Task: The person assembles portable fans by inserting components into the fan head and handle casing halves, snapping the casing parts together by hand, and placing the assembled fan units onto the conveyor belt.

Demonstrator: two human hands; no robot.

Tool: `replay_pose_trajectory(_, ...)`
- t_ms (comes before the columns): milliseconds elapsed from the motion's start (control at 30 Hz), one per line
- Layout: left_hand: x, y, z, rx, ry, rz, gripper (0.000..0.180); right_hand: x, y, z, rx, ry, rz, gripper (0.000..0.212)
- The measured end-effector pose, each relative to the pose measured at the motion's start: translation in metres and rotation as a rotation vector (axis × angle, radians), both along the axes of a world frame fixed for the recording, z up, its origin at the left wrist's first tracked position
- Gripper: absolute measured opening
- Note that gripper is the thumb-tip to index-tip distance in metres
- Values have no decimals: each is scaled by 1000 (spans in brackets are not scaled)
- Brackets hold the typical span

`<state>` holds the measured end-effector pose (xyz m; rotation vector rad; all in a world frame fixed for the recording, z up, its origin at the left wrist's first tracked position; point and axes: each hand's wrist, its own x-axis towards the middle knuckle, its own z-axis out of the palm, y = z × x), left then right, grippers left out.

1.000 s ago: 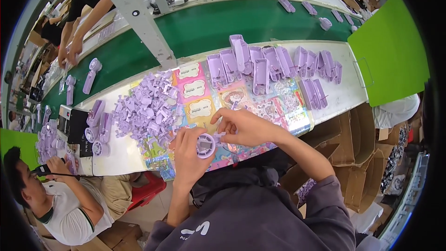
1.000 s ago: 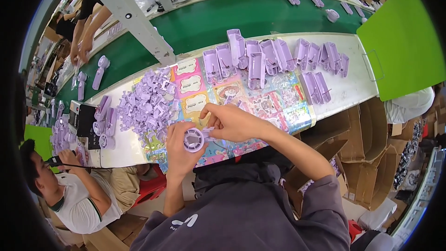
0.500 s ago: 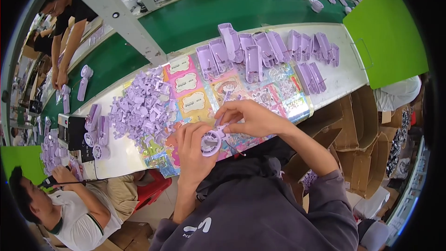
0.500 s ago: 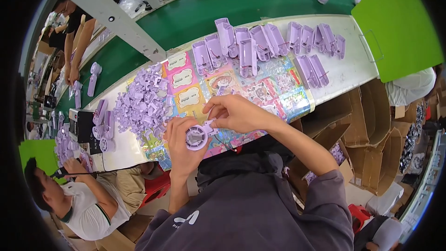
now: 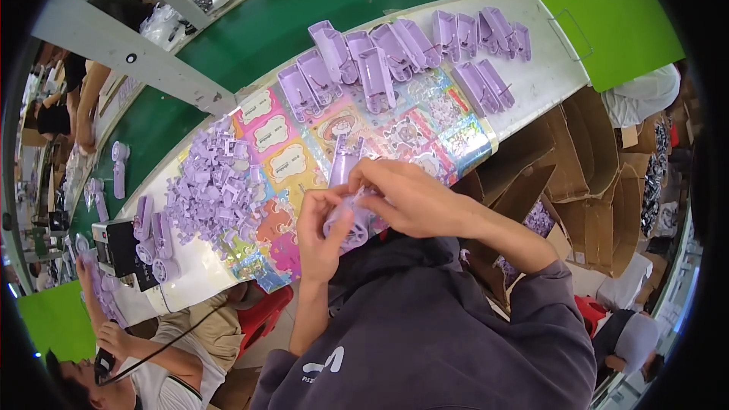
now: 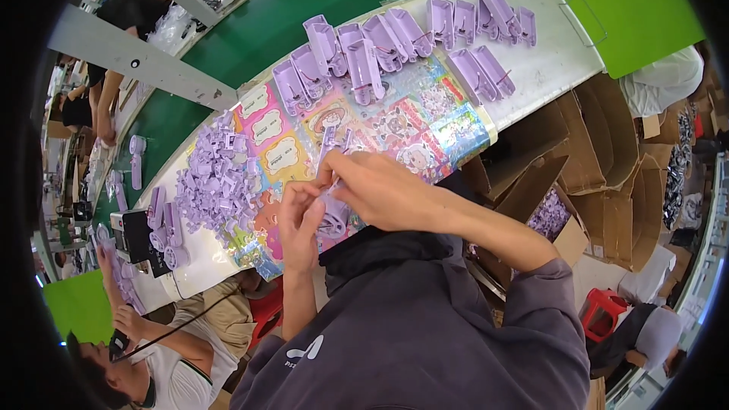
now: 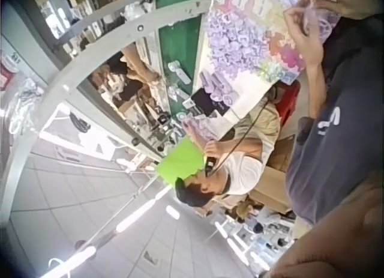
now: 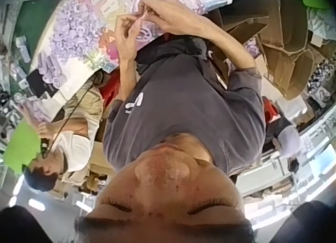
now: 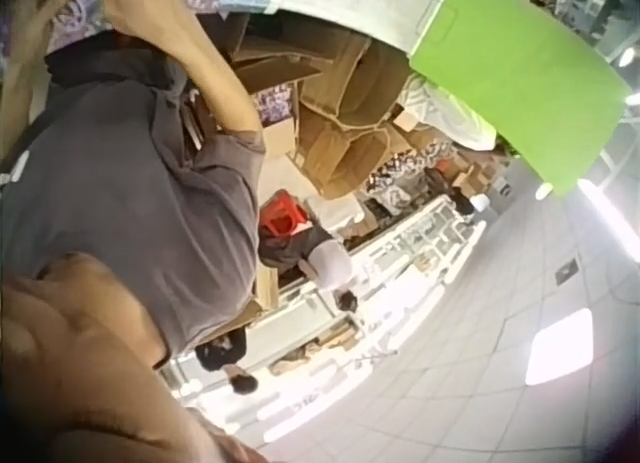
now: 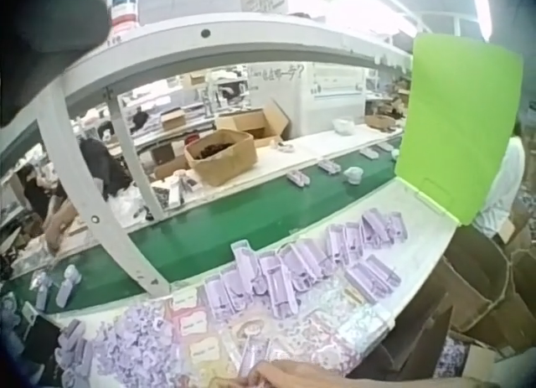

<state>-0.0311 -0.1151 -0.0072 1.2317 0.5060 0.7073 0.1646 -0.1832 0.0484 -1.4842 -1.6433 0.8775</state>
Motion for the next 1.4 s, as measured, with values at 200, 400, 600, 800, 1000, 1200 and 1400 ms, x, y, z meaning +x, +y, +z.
replay_pose_trajectory(200, 6, -8, -14, -96, 256, 130, 18, -13, -7, -19, 76, -59, -110, 41)
replay_pose_trajectory(400, 1, -10, -31, 0, 142, 234, 11, -11, -14, -24, -35, 235, -153, 61)
replay_pose_trajectory(600, 0, -13, -28, 65, 131, 207, 7, -19, -20, -23, -199, 390, -199, 64)
replay_pose_trajectory(800, -1, -16, -18, -5, 28, 173, 6, -18, -27, -28, -194, 531, -179, 55)
replay_pose_trajectory(1000, 5, -10, -8, 31, 69, 188, 7, -14, -26, -36, -151, 631, -220, 45)
replay_pose_trajectory(1200, 25, -10, -10, -118, 44, 429, 14, -21, -30, -57, -66, 682, -393, 54)
replay_pose_trajectory(1400, 41, -11, -1, 144, -17, 190, 37, -34, -41, -77, -52, 1114, -497, 80)
